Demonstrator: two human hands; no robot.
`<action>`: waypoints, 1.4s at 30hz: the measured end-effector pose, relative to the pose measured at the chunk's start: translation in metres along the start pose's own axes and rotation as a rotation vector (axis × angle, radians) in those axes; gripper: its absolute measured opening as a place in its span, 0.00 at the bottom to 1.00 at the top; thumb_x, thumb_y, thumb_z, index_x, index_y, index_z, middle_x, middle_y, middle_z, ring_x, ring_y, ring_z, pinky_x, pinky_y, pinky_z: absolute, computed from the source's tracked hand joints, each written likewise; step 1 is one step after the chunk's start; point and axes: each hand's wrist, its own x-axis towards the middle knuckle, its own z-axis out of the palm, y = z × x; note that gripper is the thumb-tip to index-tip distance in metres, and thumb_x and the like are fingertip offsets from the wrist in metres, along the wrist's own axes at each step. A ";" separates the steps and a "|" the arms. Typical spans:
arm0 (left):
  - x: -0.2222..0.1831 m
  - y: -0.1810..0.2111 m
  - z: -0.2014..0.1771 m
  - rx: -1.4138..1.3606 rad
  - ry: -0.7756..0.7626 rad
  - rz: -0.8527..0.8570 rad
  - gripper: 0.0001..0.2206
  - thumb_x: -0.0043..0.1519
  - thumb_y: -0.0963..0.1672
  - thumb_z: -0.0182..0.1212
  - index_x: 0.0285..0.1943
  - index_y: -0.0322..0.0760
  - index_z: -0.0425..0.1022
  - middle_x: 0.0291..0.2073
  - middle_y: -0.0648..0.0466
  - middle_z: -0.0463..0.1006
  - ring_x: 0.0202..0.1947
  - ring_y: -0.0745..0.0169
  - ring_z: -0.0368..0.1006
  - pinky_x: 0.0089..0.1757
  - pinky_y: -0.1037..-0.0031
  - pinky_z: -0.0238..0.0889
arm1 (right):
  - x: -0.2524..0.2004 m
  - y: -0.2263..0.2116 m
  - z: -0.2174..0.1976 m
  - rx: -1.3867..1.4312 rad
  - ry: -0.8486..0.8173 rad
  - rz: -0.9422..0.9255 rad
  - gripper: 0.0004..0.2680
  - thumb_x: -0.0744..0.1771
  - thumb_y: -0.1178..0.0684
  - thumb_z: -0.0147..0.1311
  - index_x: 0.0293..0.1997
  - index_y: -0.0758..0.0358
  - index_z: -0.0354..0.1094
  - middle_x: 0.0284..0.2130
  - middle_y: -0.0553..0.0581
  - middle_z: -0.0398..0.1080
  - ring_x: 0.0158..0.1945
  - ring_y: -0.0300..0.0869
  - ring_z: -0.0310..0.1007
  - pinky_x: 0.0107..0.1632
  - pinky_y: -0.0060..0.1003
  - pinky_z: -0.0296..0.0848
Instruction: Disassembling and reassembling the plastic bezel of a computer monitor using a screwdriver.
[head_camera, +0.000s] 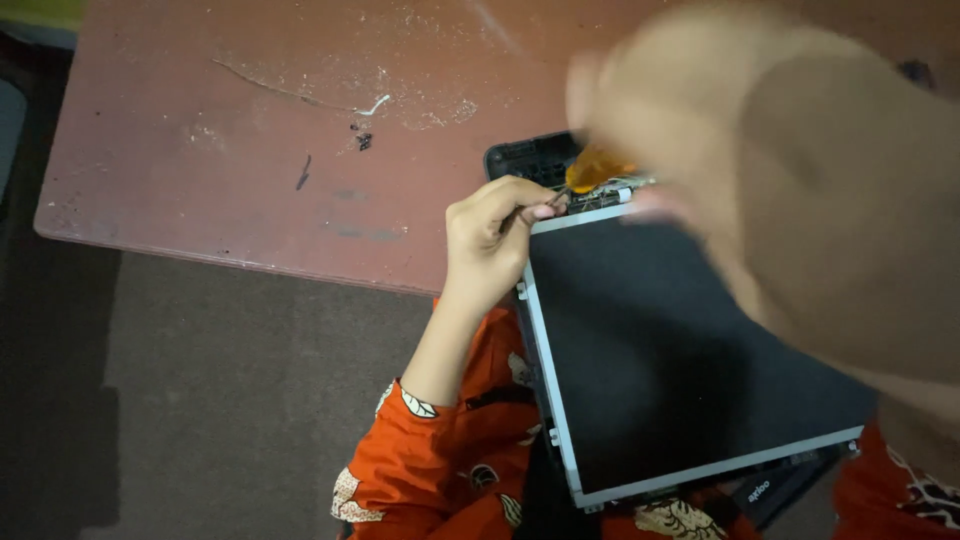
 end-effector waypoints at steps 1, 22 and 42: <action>0.001 0.000 -0.001 -0.047 -0.031 0.000 0.08 0.67 0.35 0.53 0.38 0.33 0.76 0.34 0.51 0.82 0.37 0.58 0.81 0.44 0.71 0.76 | 0.000 0.004 0.006 0.027 -0.021 -0.023 0.38 0.66 0.21 0.43 0.76 0.63 0.70 0.51 0.58 0.75 0.50 0.51 0.77 0.52 0.43 0.73; -0.006 -0.003 -0.001 -0.122 -0.107 -0.072 0.11 0.66 0.48 0.62 0.44 0.37 0.75 0.39 0.52 0.80 0.41 0.60 0.78 0.45 0.71 0.72 | 0.001 -0.003 0.002 0.035 -0.126 0.170 0.36 0.85 0.22 0.51 0.24 0.56 0.49 0.21 0.50 0.46 0.26 0.43 0.48 0.37 0.42 0.49; -0.001 -0.004 -0.003 -0.112 -0.180 -0.174 0.10 0.71 0.40 0.45 0.38 0.42 0.71 0.31 0.61 0.78 0.37 0.67 0.75 0.47 0.72 0.67 | -0.007 0.008 0.005 -0.285 0.111 -0.093 0.36 0.76 0.08 0.41 0.67 0.56 0.71 0.49 0.49 0.70 0.52 0.43 0.73 0.58 0.33 0.74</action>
